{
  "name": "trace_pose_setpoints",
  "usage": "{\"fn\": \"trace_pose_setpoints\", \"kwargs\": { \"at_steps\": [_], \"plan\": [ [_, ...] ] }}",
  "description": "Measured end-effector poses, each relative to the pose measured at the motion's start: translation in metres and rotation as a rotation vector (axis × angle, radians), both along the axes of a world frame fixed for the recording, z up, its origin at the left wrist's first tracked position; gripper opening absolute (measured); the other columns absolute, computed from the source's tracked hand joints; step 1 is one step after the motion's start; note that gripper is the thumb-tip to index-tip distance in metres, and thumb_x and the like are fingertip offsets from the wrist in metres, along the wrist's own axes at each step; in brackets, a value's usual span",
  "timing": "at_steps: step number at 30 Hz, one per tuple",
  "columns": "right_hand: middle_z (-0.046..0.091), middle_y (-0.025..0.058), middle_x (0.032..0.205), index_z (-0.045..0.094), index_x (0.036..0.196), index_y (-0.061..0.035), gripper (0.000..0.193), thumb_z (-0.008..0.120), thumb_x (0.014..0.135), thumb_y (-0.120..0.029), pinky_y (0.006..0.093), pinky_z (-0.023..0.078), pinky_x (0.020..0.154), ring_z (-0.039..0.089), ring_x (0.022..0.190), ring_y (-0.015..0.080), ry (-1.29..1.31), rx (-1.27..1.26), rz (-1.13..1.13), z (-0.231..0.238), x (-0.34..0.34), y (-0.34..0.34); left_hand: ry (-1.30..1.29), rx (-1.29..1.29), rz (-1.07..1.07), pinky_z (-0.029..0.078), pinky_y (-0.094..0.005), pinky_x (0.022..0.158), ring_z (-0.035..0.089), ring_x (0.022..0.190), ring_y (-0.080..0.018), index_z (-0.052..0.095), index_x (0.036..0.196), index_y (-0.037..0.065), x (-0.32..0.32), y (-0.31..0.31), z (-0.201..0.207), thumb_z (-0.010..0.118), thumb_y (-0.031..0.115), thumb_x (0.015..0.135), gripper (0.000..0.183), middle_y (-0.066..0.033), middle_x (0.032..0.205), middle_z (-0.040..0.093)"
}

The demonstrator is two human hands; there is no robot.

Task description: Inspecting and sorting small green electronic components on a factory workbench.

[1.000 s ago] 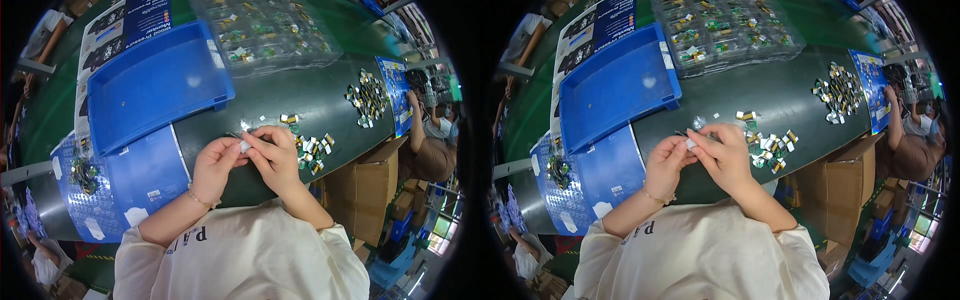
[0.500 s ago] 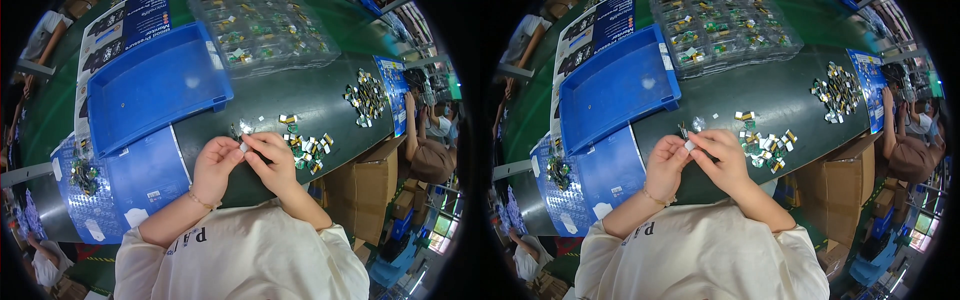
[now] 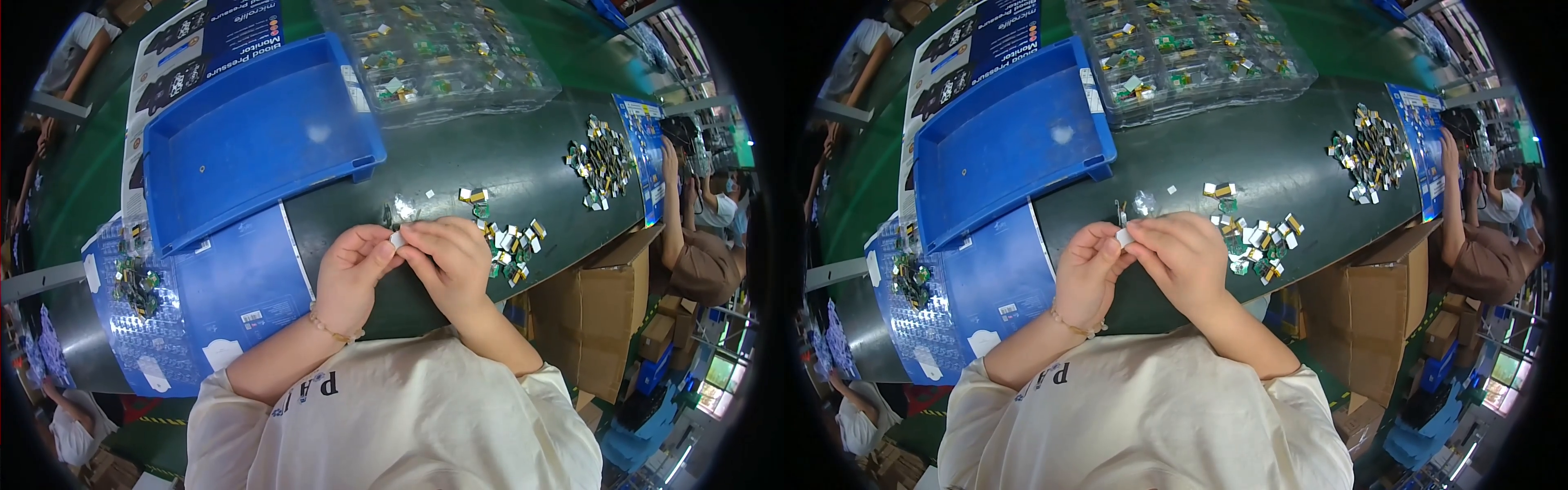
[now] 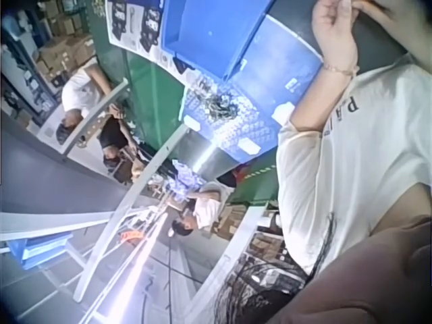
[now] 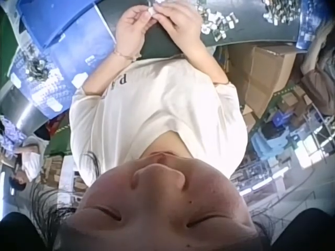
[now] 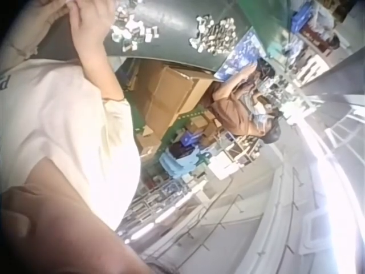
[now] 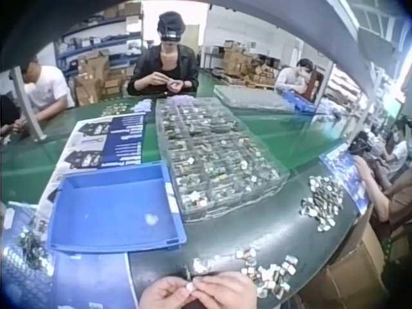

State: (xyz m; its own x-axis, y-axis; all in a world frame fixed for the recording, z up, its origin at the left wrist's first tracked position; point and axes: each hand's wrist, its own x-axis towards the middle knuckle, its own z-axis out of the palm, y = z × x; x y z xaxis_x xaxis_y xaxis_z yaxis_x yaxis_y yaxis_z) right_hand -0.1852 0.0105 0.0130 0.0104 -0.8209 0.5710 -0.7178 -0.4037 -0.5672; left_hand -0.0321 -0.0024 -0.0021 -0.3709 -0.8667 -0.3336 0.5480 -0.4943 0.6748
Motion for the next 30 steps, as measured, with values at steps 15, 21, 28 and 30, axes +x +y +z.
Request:
{"fn": "trace_pose_setpoints", "kwargs": {
  "at_steps": [15,21,28,30],
  "plan": [
    [0.061,0.0048,0.082,0.064,0.078,-0.0081,0.014,0.075,0.07,-0.01,0.0335,0.045,0.074,0.059,0.084,0.0232,-0.199,0.186,0.233,0.043,-0.004,-0.039,0.121,-0.004,0.068,0.051,-0.0295,0.088,0.063,0.096,-0.0165,0.058,0.108,0.002,0.005,-0.003,0.002,0.057,0.007,0.093,0.017,-0.0083,0.102,0.065],
    [0.066,0.0037,0.092,0.069,0.088,-0.01,0.019,0.073,0.07,-0.009,0.0387,0.047,0.08,0.059,0.088,0.0286,0.215,-0.037,0.069,0.045,0.027,-0.102,-0.104,-0.261,-0.051,0.05,-0.0297,0.085,0.063,0.096,-0.0186,0.056,0.11,0.001,0.002,0.0,0.004,0.054,0.006,0.094,0.017,-0.0098,0.104,0.064],
    [0.067,0.0072,0.093,0.068,0.099,-0.0078,0.023,0.064,0.077,-0.003,0.0355,0.046,0.08,0.06,0.09,0.0269,-0.016,0.066,0.212,0.047,0.006,-0.067,-0.116,-0.182,-0.077,0.049,-0.0263,0.085,0.062,0.093,-0.014,0.057,0.107,0.0,0.007,0.001,0.005,0.054,0.005,0.093,0.015,-0.0061,0.098,0.063],
    [0.067,0.0081,0.094,0.067,0.104,-0.0056,0.022,0.057,0.084,-0.003,0.0344,0.046,0.08,0.061,0.087,0.0242,-0.246,0.309,0.387,0.041,-0.009,-0.047,-0.072,-0.225,-0.132,0.049,-0.0265,0.085,0.061,0.093,-0.0134,0.057,0.106,0.0,0.007,0.0,0.005,0.054,0.004,0.093,0.014,-0.0057,0.097,0.062]
  ]
}}
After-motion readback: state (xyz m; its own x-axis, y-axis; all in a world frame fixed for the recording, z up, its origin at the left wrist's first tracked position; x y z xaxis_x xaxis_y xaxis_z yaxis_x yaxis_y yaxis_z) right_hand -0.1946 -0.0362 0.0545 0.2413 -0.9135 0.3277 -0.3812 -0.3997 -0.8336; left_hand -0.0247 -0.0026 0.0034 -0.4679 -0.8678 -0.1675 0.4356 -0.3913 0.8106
